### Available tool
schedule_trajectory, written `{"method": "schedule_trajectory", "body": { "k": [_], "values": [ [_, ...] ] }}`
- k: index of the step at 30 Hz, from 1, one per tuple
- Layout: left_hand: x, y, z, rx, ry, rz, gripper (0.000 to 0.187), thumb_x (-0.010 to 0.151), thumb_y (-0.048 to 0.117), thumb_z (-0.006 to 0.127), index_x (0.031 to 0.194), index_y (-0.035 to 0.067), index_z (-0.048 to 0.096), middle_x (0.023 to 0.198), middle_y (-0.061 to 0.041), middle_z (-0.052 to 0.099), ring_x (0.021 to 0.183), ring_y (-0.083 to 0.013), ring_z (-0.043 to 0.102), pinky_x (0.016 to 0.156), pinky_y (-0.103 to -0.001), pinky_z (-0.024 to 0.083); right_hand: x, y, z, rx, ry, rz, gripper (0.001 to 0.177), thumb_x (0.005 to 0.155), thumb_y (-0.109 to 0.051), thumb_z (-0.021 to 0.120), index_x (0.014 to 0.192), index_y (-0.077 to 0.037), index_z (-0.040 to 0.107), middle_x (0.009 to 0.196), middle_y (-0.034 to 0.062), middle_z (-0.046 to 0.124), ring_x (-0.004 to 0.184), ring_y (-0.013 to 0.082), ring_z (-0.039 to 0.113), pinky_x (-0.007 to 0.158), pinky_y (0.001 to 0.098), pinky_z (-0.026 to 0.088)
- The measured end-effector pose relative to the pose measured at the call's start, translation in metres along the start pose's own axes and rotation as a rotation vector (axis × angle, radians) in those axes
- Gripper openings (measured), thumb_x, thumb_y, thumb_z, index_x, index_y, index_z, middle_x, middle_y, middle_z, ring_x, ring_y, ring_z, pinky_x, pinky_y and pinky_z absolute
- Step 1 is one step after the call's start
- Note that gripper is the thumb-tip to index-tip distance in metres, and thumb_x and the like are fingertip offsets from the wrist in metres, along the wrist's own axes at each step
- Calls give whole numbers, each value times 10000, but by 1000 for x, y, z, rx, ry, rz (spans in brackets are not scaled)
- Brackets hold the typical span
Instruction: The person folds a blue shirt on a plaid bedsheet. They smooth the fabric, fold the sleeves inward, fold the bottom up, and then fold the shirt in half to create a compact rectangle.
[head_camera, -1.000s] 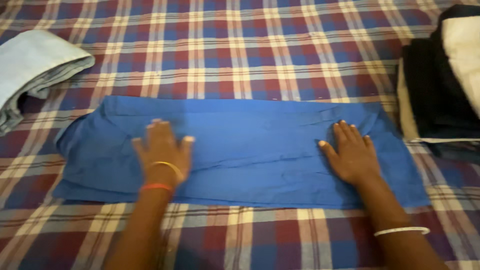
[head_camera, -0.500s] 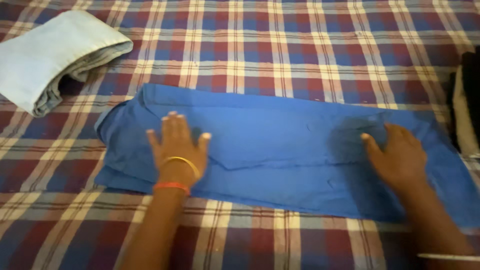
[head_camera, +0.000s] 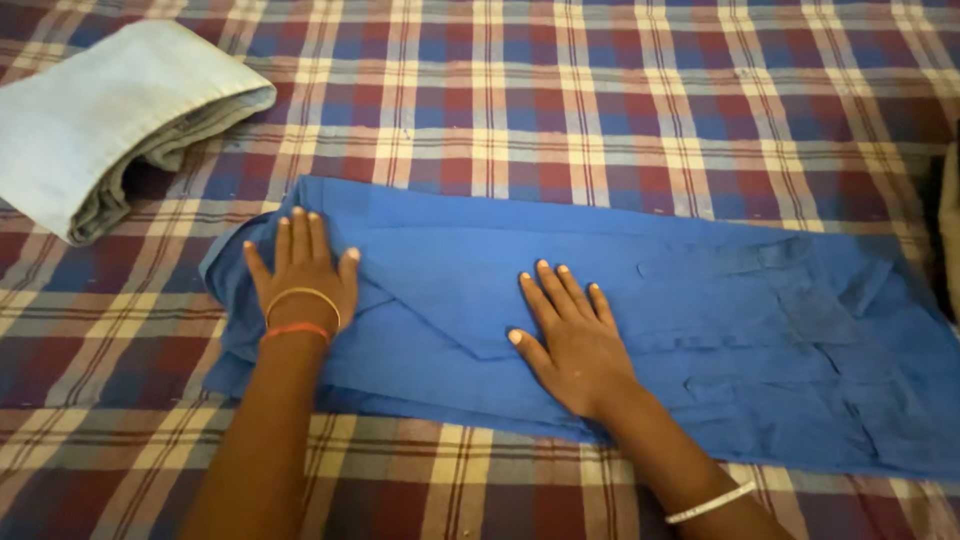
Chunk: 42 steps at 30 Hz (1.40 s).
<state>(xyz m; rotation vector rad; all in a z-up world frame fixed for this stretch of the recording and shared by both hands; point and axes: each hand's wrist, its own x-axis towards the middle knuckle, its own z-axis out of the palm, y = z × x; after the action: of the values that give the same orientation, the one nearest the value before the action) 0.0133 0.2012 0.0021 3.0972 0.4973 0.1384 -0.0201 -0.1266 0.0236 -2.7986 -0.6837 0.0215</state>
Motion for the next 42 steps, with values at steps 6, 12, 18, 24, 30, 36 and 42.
{"method": "schedule_trajectory", "body": {
  "k": [6,12,18,24,30,36,42],
  "values": [
    [-10,70,6,-92,109,123,809,1005,596,297,1599,53,206,1691,-135,140,1555,-293,84,1217,-558,18,2,-3,-1,-20,44,-6,703,991,-505,459,1577,-144,315,1656,121,258,1529,308,197,1202,522,125],
    [-23,84,16,-219,13,142,867,971,650,337,1599,66,218,1694,-126,138,1559,-287,75,1232,-506,44,0,6,0,9,3,-6,707,998,-516,436,1580,-138,305,1663,112,245,1538,303,181,1209,517,113],
    [-23,78,2,-83,35,25,813,1007,586,310,1588,26,215,1688,-121,151,1561,-281,86,1216,-574,25,-26,73,-24,-173,-10,133,727,1008,-566,360,1583,-131,268,1657,110,205,1525,292,151,1185,551,98],
    [-64,175,-8,-136,51,232,819,1009,591,312,1575,6,218,1677,-165,151,1545,-327,98,1210,-543,51,-59,129,-45,-101,36,327,742,1000,-571,367,1577,-112,296,1674,91,240,1552,272,177,1213,567,113],
    [-76,219,0,-228,-55,353,775,994,592,337,1588,101,249,1685,-100,159,1548,-310,105,1230,-507,63,-52,142,-27,-137,85,258,786,1000,-586,382,1581,-66,281,1671,118,235,1543,301,179,1216,557,118],
    [-82,211,11,-155,28,391,780,981,601,363,1580,107,280,1671,-110,192,1535,-325,139,1217,-517,84,-101,216,-66,-190,-14,501,817,971,-610,397,1590,-99,245,1672,100,197,1544,273,138,1205,559,94],
    [-92,224,-6,-78,2,351,808,968,610,361,1580,92,259,1674,-108,182,1533,-323,128,1207,-538,82,-144,253,-70,-78,109,575,773,974,-587,422,1567,-99,338,1662,101,280,1554,277,187,1234,545,120]
  ]
}}
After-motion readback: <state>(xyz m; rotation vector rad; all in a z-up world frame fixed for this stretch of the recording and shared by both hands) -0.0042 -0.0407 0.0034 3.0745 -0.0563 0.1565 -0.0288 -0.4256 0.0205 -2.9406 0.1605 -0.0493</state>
